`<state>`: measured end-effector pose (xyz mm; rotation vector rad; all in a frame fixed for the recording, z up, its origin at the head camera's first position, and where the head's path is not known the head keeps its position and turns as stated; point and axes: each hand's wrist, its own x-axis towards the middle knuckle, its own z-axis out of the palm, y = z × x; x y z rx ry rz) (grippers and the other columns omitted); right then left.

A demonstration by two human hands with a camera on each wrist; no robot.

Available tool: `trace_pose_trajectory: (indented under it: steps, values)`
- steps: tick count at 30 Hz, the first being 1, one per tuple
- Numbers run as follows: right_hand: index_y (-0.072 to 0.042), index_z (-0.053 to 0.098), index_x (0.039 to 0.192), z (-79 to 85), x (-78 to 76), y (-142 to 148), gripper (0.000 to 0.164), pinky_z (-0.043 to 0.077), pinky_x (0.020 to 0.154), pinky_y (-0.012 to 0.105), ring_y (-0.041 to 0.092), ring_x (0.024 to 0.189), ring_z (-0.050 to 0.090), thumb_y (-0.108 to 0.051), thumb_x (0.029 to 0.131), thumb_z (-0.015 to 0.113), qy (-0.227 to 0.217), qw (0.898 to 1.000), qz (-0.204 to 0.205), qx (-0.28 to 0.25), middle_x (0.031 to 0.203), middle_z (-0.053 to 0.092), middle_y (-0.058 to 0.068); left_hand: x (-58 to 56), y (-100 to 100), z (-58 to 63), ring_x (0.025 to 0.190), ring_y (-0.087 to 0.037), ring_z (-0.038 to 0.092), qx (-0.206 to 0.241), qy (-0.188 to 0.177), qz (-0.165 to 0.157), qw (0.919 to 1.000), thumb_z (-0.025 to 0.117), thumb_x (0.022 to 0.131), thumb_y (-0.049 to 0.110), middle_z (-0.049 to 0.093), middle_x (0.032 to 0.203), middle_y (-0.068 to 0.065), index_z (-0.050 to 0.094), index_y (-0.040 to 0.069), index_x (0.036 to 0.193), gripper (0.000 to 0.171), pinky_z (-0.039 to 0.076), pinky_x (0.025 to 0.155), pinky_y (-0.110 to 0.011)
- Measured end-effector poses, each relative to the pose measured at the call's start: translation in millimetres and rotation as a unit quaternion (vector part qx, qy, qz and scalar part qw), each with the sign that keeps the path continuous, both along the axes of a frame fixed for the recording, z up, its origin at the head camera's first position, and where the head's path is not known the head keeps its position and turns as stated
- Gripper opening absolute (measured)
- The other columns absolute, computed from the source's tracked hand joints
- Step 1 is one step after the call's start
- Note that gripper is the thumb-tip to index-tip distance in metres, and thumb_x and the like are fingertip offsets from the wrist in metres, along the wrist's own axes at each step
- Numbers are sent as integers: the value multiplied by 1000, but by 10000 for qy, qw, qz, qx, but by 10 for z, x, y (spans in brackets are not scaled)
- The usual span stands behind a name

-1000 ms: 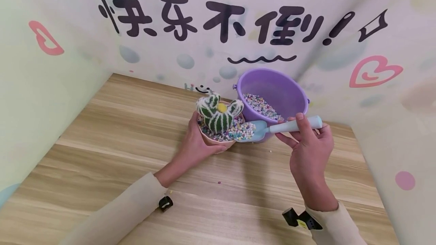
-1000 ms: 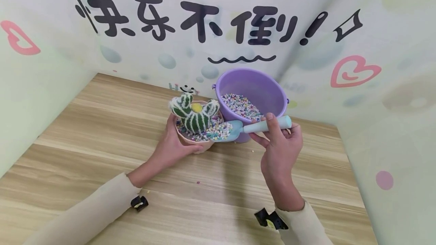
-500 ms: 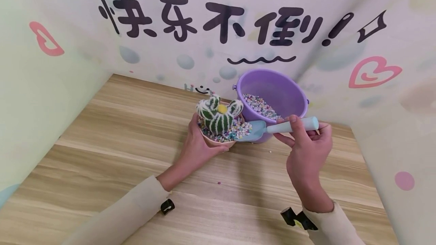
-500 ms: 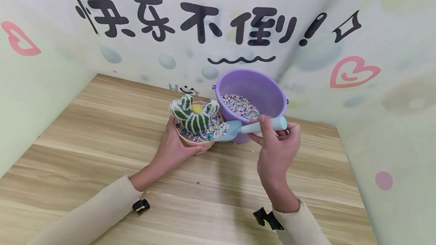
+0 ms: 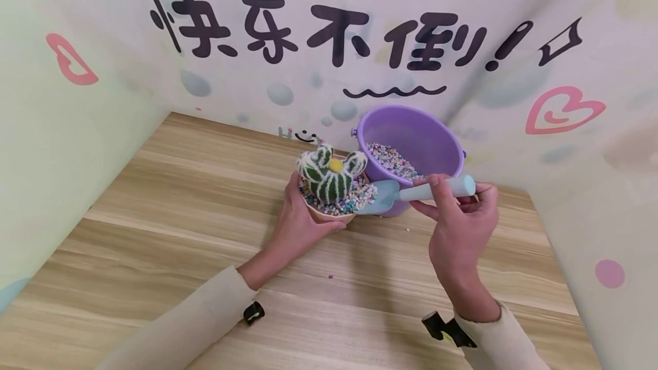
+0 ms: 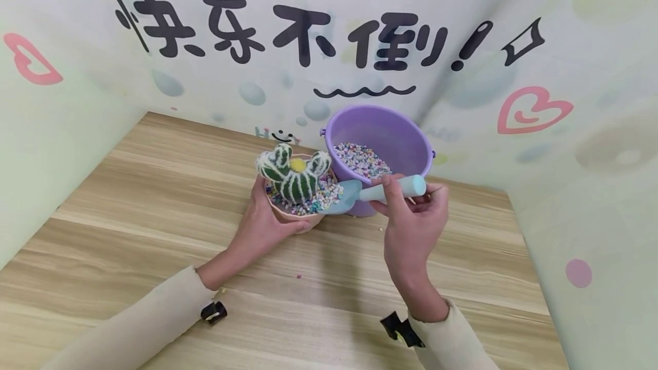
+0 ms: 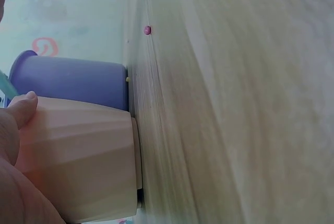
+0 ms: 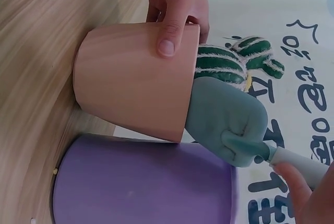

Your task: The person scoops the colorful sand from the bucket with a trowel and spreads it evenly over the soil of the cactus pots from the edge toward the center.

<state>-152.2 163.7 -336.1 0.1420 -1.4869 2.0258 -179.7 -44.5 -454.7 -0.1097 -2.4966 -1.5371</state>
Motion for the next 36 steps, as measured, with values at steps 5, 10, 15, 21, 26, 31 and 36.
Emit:
trace_pose_trajectory:
  steps: [5,10,15,21,26,31,36]
  values:
    - [-3,48,93,-24,-2,-36,27,57,59,42,32,75,72,-1,83,74,284,9985,-141,452,89,67,26,-2,0,-5,137,-31,35,44,56,-31,10000,93,59,40,27,153,-16,5,10,154,133,32,113,-46]
    - [-1,47,95,-26,0,-54,29,58,60,40,32,77,71,-1,83,73,394,9973,-93,610,91,66,27,2,0,3,138,-31,35,50,40,-22,10000,93,59,39,27,153,-16,5,10,154,133,32,113,-47]
    - [-4,48,95,-7,-4,-67,28,58,62,38,32,77,71,-2,84,73,356,9958,-125,838,90,67,24,4,4,0,137,-31,35,67,38,-11,10000,94,59,38,28,152,-17,5,9,154,133,33,113,-47]
    - [0,46,95,25,-10,-90,27,58,62,35,27,75,72,3,84,71,541,9935,3,1001,90,69,21,2,7,-4,137,-31,36,9,55,14,10000,94,58,40,29,152,-16,5,10,154,135,33,113,-46]
    - [2,47,96,33,-20,-105,25,58,63,33,28,75,72,7,85,69,688,9904,90,1196,90,70,20,8,2,-7,136,-32,37,4,44,31,10000,94,57,42,30,151,-16,5,11,155,135,33,113,-46]
    - [3,47,96,43,-37,-109,24,59,64,34,28,77,72,8,85,67,833,9880,177,1289,90,69,20,3,-2,-14,136,-33,37,-31,26,19,10000,92,58,46,30,150,-16,6,13,155,134,33,113,-48]
    - [5,49,97,70,-57,-125,23,59,63,32,28,74,71,10,84,67,1055,9835,200,1453,89,69,21,8,-7,-10,136,-33,37,-34,54,-23,10000,92,59,45,29,151,-16,4,12,155,133,34,112,-49]
